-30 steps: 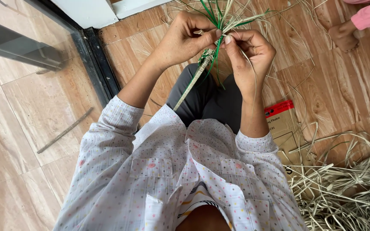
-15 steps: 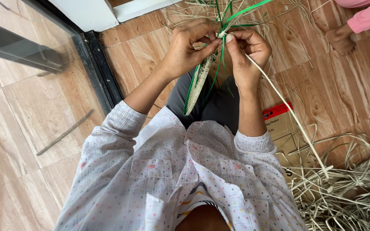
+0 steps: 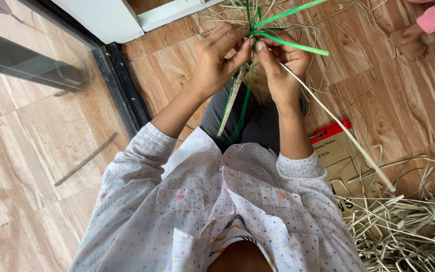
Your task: Weaving a hand fan using natural straw fibers and green plastic strips around a circular frame.
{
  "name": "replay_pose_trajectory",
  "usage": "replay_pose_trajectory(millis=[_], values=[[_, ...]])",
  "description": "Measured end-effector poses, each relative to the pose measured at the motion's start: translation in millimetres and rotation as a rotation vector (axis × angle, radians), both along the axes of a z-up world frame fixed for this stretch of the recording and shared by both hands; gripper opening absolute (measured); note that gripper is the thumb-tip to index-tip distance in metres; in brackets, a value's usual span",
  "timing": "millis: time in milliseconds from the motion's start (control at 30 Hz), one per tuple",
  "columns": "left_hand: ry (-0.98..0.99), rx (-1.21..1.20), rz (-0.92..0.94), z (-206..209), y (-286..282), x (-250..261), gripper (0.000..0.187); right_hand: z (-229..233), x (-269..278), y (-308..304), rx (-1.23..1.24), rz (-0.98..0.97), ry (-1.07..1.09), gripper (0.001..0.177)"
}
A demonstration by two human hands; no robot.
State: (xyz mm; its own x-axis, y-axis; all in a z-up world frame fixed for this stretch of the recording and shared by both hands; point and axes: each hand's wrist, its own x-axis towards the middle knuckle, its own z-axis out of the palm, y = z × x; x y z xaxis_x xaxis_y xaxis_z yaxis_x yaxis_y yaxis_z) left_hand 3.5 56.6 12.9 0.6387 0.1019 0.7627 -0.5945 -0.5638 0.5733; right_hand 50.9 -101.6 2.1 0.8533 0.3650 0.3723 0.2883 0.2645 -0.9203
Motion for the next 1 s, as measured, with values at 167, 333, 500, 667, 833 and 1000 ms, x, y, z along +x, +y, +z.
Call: replay_pose_trajectory(millis=[167, 333, 500, 667, 833, 1000], values=[[0.173, -0.234, -0.124, 12.6, 6.4, 0.7, 0.007, -4.8, -0.5, 2.5, -0.055, -0.027, -0.067, 0.007], [0.232, -0.239, -0.279, 12.1, 26.1, 8.4, 0.015, -2.3, -2.9, 5.9, -0.024, 0.015, 0.014, 0.007], [0.383, -0.299, -0.47, 11.9, 40.4, 10.3, 0.014, 0.4, -3.5, 5.9, -0.021, 0.026, 0.019, 0.009], [0.462, -0.419, -0.549, 11.7, 37.8, 10.7, 0.007, 4.9, -7.6, 2.4, -0.021, 0.044, -0.003, 0.013], [0.427, -0.42, -0.502, 13.8, 26.6, 9.4, 0.005, 0.9, -2.5, -3.7, -0.011, 0.02, 0.012, 0.015], [0.438, -0.513, -0.458, 5.5, 13.1, 10.7, 0.006, -3.2, 10.2, -19.5, 0.013, 0.091, 0.16, 0.01]])
